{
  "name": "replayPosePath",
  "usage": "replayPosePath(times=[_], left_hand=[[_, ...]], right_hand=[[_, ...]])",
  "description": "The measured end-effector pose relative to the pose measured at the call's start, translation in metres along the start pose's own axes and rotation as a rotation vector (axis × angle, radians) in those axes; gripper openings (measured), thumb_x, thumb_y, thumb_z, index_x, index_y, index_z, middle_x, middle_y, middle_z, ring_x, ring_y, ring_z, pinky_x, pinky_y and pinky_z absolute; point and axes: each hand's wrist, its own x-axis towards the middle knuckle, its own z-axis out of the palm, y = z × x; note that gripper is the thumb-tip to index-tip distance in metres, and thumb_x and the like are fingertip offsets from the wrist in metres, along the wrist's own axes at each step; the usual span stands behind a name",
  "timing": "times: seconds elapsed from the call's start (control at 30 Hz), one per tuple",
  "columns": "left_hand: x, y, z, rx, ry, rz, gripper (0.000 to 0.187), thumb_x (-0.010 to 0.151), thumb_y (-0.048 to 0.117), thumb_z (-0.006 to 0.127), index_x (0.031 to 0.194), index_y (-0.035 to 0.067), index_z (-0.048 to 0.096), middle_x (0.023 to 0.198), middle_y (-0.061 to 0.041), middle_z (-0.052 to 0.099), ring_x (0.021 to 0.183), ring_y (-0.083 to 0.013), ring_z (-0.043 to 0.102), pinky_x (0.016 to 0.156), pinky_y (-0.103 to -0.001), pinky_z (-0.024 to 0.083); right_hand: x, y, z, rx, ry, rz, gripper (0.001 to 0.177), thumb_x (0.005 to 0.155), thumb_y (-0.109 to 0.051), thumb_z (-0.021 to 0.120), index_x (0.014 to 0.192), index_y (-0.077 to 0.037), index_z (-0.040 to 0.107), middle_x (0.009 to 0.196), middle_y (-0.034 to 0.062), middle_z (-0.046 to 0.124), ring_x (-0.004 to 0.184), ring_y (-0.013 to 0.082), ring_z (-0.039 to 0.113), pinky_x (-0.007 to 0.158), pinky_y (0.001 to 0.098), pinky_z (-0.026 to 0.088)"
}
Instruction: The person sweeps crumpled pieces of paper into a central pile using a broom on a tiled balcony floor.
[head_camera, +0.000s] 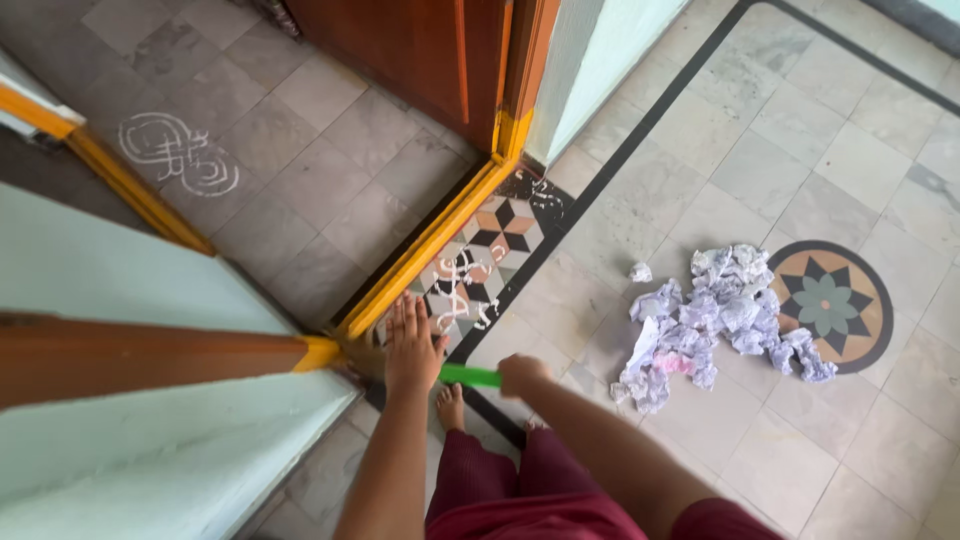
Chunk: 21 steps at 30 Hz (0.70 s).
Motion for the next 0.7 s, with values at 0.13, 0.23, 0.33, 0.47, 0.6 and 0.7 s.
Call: replayPosePath(times=[0.13, 0.23, 0.33, 0.47, 0.6, 0.7], left_hand=[[0.027, -0.016, 0.002, 0.043, 0.005, 0.053, 0.086, 0.098, 0.049, 0.053, 0.161, 0.007, 0.013, 0.170, -0.012, 0.006, 0.156, -0.0286, 0.010, 0.127, -0.046, 0.013], [0.040, -0.025, 0.002, 0.030, 0.030, 0.095, 0.085, 0.099, 0.048, 0.052, 0.161, 0.004, 0.015, 0.169, -0.014, 0.007, 0.156, -0.0302, 0.012, 0.126, -0.046, 0.015], [0.056, -0.029, -0.001, 0.075, -0.051, 0.073, 0.081, 0.099, 0.047, 0.051, 0.160, 0.007, 0.016, 0.170, -0.012, 0.006, 0.157, -0.0297, 0.010, 0.125, -0.046, 0.016], [0.081, -0.026, 0.002, 0.057, -0.017, 0.147, 0.082, 0.098, 0.048, 0.049, 0.159, 0.004, 0.016, 0.169, -0.015, 0.008, 0.156, -0.0302, 0.011, 0.124, -0.046, 0.016], [0.111, -0.026, 0.005, 0.046, 0.013, 0.208, 0.081, 0.099, 0.048, 0.046, 0.158, 0.001, 0.016, 0.168, -0.017, 0.011, 0.155, -0.0308, 0.011, 0.124, -0.046, 0.015], [0.114, -0.023, 0.013, 0.070, 0.033, 0.242, 0.079, 0.100, 0.047, 0.045, 0.158, 0.000, 0.017, 0.169, -0.016, 0.012, 0.156, -0.0296, 0.012, 0.125, -0.045, 0.016]], right_hand=[[0.038, 0.006, 0.010, -0.053, 0.037, 0.016, 0.029, 0.081, -0.019, 0.071, 0.109, -0.014, 0.075, 0.107, 0.0100, 0.075, 0.099, 0.0272, 0.075, 0.081, 0.0414, 0.062], [0.052, 0.061, 0.006, 0.094, 0.035, 0.231, 0.031, 0.084, -0.023, 0.070, 0.114, -0.015, 0.073, 0.111, 0.0098, 0.076, 0.101, 0.0258, 0.074, 0.083, 0.0397, 0.061], [0.056, 0.119, -0.013, 0.498, 0.046, 0.493, 0.029, 0.086, -0.026, 0.078, 0.108, -0.008, 0.077, 0.100, 0.0099, 0.076, 0.086, 0.0234, 0.073, 0.076, 0.0385, 0.060], [0.060, 0.160, -0.034, 0.911, 0.110, 0.607, 0.031, 0.083, -0.030, 0.085, 0.097, -0.002, 0.078, 0.074, 0.0131, 0.074, 0.061, 0.0232, 0.071, 0.062, 0.0396, 0.060], [0.105, 0.117, -0.043, 1.093, 0.325, 0.625, 0.040, 0.077, -0.035, 0.091, 0.091, 0.000, 0.076, 0.069, 0.0075, 0.071, 0.056, 0.0172, 0.068, 0.056, 0.0349, 0.056], [0.140, 0.096, -0.073, 1.212, 0.214, 0.524, 0.038, 0.085, -0.031, 0.082, 0.090, 0.006, 0.072, 0.067, 0.0134, 0.070, 0.052, 0.0224, 0.068, 0.050, 0.0425, 0.056]])
